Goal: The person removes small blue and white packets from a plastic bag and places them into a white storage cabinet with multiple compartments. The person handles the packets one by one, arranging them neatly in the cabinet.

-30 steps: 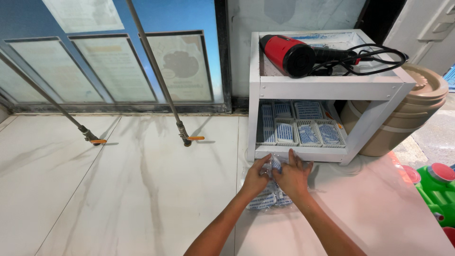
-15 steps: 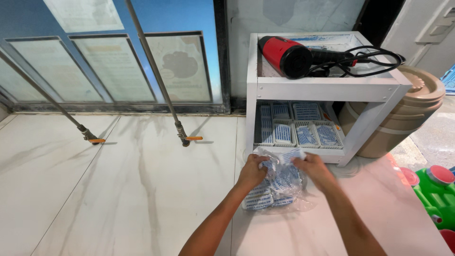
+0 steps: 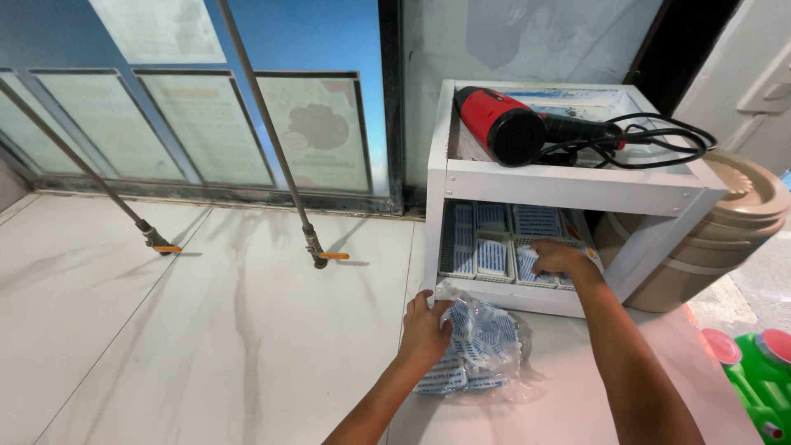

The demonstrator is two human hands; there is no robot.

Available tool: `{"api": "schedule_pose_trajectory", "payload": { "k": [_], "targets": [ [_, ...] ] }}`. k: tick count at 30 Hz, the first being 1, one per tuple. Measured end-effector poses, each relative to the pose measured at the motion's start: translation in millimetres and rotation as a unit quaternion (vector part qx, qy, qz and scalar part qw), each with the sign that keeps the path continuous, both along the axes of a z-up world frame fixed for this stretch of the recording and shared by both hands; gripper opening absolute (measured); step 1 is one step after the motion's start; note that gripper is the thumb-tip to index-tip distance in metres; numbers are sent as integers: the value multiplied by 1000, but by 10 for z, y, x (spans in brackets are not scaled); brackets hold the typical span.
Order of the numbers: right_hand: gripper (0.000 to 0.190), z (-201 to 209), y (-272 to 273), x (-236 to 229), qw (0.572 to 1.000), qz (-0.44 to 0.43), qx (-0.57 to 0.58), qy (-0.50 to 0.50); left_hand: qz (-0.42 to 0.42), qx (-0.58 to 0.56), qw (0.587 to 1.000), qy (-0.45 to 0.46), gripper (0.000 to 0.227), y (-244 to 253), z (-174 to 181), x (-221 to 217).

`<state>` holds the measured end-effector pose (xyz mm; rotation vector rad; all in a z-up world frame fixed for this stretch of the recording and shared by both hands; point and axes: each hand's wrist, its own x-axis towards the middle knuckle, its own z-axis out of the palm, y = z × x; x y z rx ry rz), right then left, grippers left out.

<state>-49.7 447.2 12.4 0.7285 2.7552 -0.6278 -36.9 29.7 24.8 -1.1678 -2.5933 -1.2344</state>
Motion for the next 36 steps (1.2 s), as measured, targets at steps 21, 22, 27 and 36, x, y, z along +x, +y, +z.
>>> {"api": "schedule_pose_trajectory", "payload": {
  "k": [21,22,27,36],
  "targets": [
    [23,303,-2340,1210,965,181,-34,186,-42,-199,968,147,30,401,-141,-137],
    [21,290,-2547,1237,977,149,44,143,-45,-213,963,160,24,394,-160,-146],
    [14,69,-2769,1313,920,62,375,94,-51,-272,940,202,38,430,-193,-156],
    [28,-162,-2629,1221,957,32,243,153,-100,-230,929,273,12,491,-346,-277]
  ]
}}
